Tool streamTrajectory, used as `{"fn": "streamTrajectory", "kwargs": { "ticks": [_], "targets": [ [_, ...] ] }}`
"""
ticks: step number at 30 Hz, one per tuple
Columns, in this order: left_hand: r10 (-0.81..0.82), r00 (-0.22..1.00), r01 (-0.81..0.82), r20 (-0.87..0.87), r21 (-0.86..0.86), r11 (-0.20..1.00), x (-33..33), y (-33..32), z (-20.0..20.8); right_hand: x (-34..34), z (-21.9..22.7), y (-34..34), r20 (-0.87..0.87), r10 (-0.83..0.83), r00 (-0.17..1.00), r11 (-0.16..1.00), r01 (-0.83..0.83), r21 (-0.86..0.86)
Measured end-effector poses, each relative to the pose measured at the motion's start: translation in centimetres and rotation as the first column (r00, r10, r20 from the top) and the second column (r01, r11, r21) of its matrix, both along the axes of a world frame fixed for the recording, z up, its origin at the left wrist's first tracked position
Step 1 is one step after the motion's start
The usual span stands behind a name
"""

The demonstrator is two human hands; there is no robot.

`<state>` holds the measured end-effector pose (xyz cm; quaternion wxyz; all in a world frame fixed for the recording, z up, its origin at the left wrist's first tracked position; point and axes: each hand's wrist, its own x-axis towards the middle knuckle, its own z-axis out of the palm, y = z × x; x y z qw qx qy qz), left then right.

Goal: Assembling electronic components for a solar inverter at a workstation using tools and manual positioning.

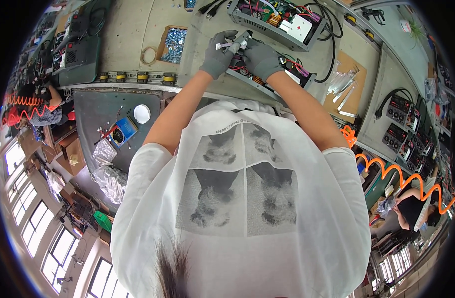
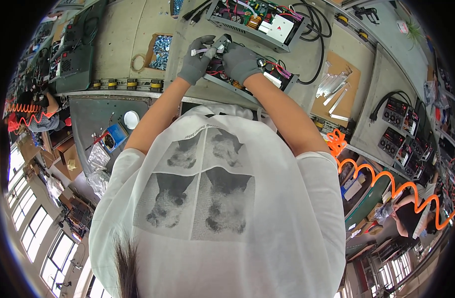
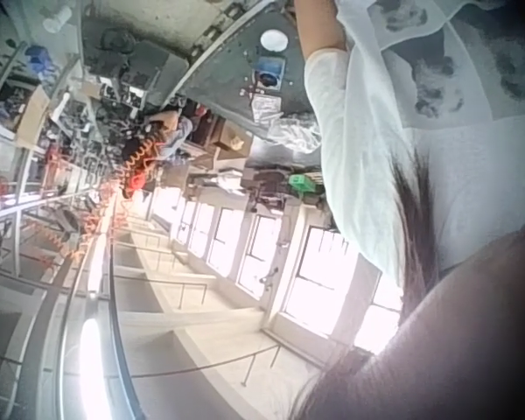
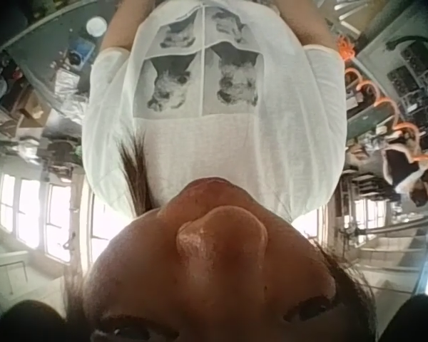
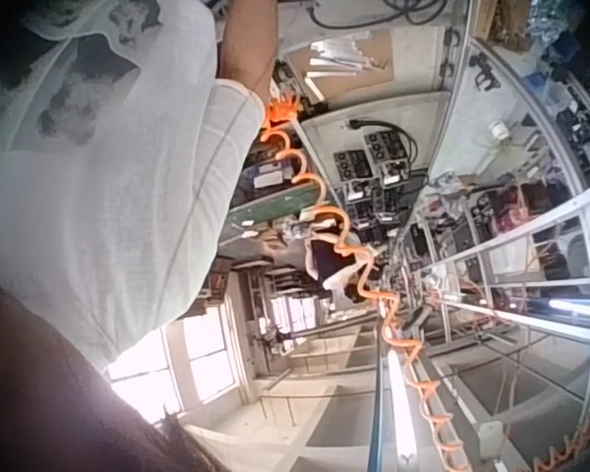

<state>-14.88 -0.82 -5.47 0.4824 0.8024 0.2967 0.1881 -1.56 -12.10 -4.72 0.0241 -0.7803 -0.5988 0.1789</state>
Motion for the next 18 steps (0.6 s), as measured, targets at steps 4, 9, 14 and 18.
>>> {"fn": "streamTrajectory", "kwargs": {
  "ticks": [4,9,14,18],
  "targets": [
    [-0.052,0.998,0.052,0.021,-0.013,0.999,-0.1,0.2,-0.3,-0.5,-0.6,1.0,-0.005,-0.008,1.0,0.999,0.008,-0.052],
    [-0.156,0.988,0.15,0.003,0.261,0.954,-0.1,0.5,-0.3,-0.4,-0.5,1.2,0.027,0.036,0.999,0.998,-0.034,-0.046],
    [-0.125,0.992,0.119,0.007,0.249,0.961,0.2,0.4,-0.6,-0.2,-0.3,1.2,0.044,0.018,0.999,0.999,-0.016,-0.03],
    [-0.023,0.995,0.018,0.097,0.048,0.999,-0.3,0.3,-1.3,-1.3,4.8,-0.4,-0.066,-0.005,0.998,0.999,0.008,0.042]
  ]
}}
